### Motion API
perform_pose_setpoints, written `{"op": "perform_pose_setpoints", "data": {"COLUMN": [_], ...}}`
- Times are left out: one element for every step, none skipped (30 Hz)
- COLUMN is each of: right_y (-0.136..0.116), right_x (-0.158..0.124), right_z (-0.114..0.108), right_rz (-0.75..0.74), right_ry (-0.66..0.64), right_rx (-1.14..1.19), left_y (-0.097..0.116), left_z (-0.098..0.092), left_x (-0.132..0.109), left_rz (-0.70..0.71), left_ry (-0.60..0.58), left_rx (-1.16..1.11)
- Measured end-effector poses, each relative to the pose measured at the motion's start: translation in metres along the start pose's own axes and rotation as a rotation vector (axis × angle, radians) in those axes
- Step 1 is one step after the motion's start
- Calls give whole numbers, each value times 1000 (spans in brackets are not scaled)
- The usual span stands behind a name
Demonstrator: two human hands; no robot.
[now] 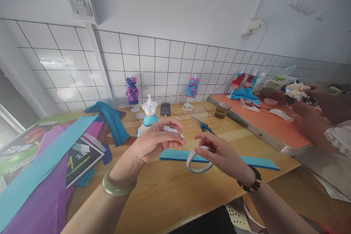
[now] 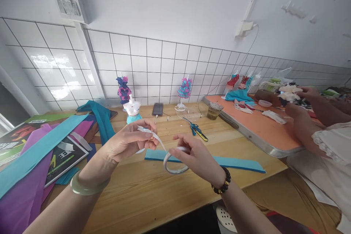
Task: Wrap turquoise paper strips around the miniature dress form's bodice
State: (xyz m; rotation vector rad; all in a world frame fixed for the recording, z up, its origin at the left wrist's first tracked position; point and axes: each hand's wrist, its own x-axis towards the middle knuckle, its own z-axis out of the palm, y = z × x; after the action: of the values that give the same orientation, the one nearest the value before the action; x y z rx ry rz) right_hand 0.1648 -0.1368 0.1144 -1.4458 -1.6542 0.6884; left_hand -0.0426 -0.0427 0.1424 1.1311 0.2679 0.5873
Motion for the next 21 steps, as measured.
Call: {"op": "perform_pose_setpoints", "data": {"right_y": [-1, -2, -3, -4, -5, -5, -5, -4, -3, -1, 0, 1, 2, 2, 2, 1, 0, -1, -1, -1, -1], "right_x": [-1, -2, -3, -3, -3, -3, -2, -2, -1, -1, -1, -1, -1, -2, -2, -3, -4, -4, -5, -5, -5], "right_z": [2, 5, 8, 11, 14, 17, 19, 20, 21, 22, 22, 21, 20, 19, 18, 16, 15, 13, 12, 11, 10], "right_rz": [-9, -19, -28, -33, -32, -22, -5, 13, 25, 28, 18, -3, -25, -42, -53, -59, -65, -70, -76, -83, -88], "right_ry": [-44, -73, -89, -92, -85, -66, -35, 0, 36, 70, 100, 124, 140, 147, 148, 142, 136, 130, 131, 140, 158], "right_rx": [-5, -6, -7, -5, -2, 4, 9, 14, 16, 12, 4, -2, -4, 0, 5, 9, 12, 14, 15, 18, 20], "left_y": [-1, -2, -3, -5, -7, -8, -10, -11, -12, -13, -13, -13, -13, -13, -13, -12, -12, -12, -12, -11, -11], "left_z": [1, 3, 5, 7, 9, 11, 12, 14, 15, 16, 17, 18, 19, 19, 18, 18, 17, 16, 14, 13, 12], "left_x": [0, 0, 0, 1, 1, 1, 2, 2, 2, 3, 3, 4, 4, 4, 5, 5, 5, 5, 5, 5, 4], "left_rz": [-11, -18, -23, -29, -35, -39, -43, -41, -33, -20, -3, 10, 20, 22, 21, 19, 21, 25, 28, 27, 18], "left_ry": [-14, -25, -36, -44, -48, -45, -35, -18, 0, 17, 34, 50, 67, 83, 99, 113, 126, 134, 131, 118, 88], "left_rx": [-13, -22, -30, -33, -30, -20, -2, 20, 45, 70, 93, 115, 133, 148, 160, 169, 176, 176, 171, 159, 141]}}
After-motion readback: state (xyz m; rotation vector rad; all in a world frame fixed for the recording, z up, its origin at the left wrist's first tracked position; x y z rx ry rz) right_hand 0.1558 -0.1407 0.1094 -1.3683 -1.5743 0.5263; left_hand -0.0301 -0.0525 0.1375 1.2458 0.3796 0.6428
